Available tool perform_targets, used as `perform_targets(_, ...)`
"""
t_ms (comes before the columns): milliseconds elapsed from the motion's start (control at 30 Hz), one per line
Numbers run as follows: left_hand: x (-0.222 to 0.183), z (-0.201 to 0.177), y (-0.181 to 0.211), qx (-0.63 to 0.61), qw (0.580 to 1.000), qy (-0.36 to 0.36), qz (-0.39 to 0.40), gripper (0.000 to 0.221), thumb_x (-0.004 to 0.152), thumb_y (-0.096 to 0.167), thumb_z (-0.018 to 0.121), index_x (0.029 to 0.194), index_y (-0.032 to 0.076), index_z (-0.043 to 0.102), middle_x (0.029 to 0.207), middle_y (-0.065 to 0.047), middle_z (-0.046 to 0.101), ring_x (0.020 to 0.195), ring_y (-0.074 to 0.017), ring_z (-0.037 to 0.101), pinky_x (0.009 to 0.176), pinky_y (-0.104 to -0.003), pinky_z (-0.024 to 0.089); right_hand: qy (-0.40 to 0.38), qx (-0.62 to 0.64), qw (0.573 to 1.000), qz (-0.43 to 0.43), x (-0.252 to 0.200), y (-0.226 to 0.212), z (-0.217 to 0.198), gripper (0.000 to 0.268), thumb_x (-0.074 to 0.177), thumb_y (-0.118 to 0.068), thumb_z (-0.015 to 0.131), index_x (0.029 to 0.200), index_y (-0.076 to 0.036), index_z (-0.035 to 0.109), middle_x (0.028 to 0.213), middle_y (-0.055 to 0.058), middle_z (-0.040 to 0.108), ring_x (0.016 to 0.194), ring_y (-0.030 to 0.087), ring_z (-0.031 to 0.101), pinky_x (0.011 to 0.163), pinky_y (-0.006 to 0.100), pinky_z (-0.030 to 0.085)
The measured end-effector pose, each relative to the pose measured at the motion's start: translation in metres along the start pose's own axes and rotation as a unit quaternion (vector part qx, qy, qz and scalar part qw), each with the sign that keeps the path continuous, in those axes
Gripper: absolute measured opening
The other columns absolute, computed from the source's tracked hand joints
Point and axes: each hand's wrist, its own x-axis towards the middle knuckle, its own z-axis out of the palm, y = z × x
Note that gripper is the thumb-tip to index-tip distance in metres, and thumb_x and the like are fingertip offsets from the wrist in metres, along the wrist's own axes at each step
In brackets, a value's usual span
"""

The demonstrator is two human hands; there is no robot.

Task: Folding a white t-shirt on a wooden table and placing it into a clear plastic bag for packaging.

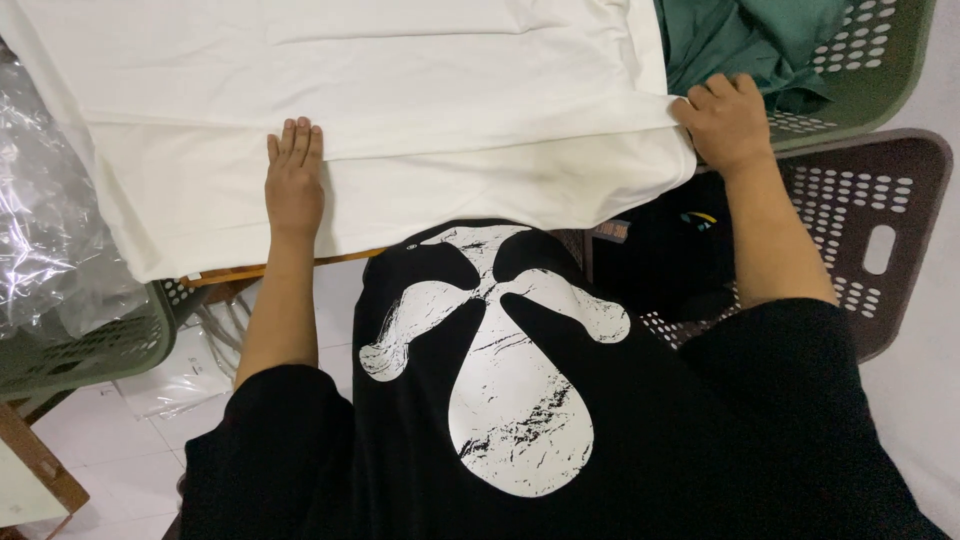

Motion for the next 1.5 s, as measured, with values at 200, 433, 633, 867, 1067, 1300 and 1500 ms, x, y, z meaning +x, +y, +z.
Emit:
perform_targets(200,0.013,-0.030,0.024,0.016,1.000,0.019,0.011,0.048,0.077,0.001,0.048,0.123,-0.013,0.044,0.129,-0.028,0.039,0.122,-0.0413,0.031,0.101,-0.053,0.020,-0.211,0.312,0.835,0.401,-0.014,-0.010,0.022,0.023,0.087,-0.005,0.042,0.100,-0.002,0.061,0.096,0.015,0.062,0.080,0.033,0.056,0.064,0.043,0.043)
perform_targets(433,0.001,-0.020,0.043,0.027,0.987,-0.043,-0.156,0.052,0.095,0.025,0.031,0.136,-0.004,0.020,0.142,-0.019,0.016,0.132,-0.0317,0.011,0.106,-0.048,0.001,-0.401,0.473,0.604,0.500,0.046,-0.021,-0.024,0.072,0.084,-0.050,0.037,0.136,-0.007,0.012,0.140,0.015,0.019,0.126,0.031,0.023,0.102,0.040,0.020)
perform_targets(633,-0.010,-0.007,0.041,0.013,0.987,-0.024,-0.160,0.054,0.098,0.033,0.029,0.137,-0.002,0.015,0.143,-0.019,0.011,0.134,-0.0319,0.010,0.108,-0.049,0.004,0.022,0.493,0.724,0.482,0.016,-0.019,-0.026,0.035,0.088,-0.006,0.056,0.119,-0.010,0.039,0.089,0.011,0.054,0.075,0.020,0.048,0.064,0.031,0.039)
perform_targets(867,-0.016,-0.010,0.051,0.025,0.973,-0.068,-0.219,0.063,0.093,0.041,0.037,0.137,0.001,0.016,0.143,-0.018,0.012,0.132,-0.0299,0.008,0.102,-0.052,-0.004,-0.111,0.339,0.770,0.529,0.002,-0.032,-0.008,0.033,0.090,-0.020,0.065,0.113,-0.001,0.052,0.099,0.025,0.056,0.092,0.040,0.052,0.072,0.047,0.047)
perform_targets(1067,-0.030,-0.009,0.057,0.027,0.976,-0.042,-0.210,0.063,0.091,0.038,0.041,0.136,0.000,0.020,0.142,-0.019,0.014,0.131,-0.0319,0.011,0.100,-0.056,-0.001,-0.256,0.274,0.790,0.485,0.003,-0.021,0.009,0.034,0.088,-0.032,0.063,0.109,-0.007,0.058,0.097,0.020,0.060,0.089,0.035,0.058,0.069,0.046,0.048)
perform_targets(1300,0.005,-0.063,0.039,0.088,0.986,0.057,-0.126,0.043,0.087,0.039,0.047,0.106,0.001,0.053,0.099,-0.011,0.053,0.087,-0.0244,0.050,0.072,-0.037,0.034,-0.113,0.153,0.903,0.386,0.057,-0.007,0.024,0.030,0.082,-0.013,0.067,0.111,-0.009,0.062,0.096,0.019,0.053,0.084,0.035,0.049,0.063,0.046,0.044)
perform_targets(1500,0.080,-0.083,-0.077,0.085,0.976,0.173,-0.104,0.018,0.087,0.012,0.050,0.097,-0.003,0.053,0.092,-0.014,0.052,0.083,-0.0289,0.048,0.071,-0.037,0.037,-0.008,0.255,0.936,0.243,0.184,-0.001,-0.020,0.050,0.082,0.009,0.064,0.127,-0.004,0.046,0.117,0.019,0.049,0.097,0.038,0.048,0.071,0.047,0.045)
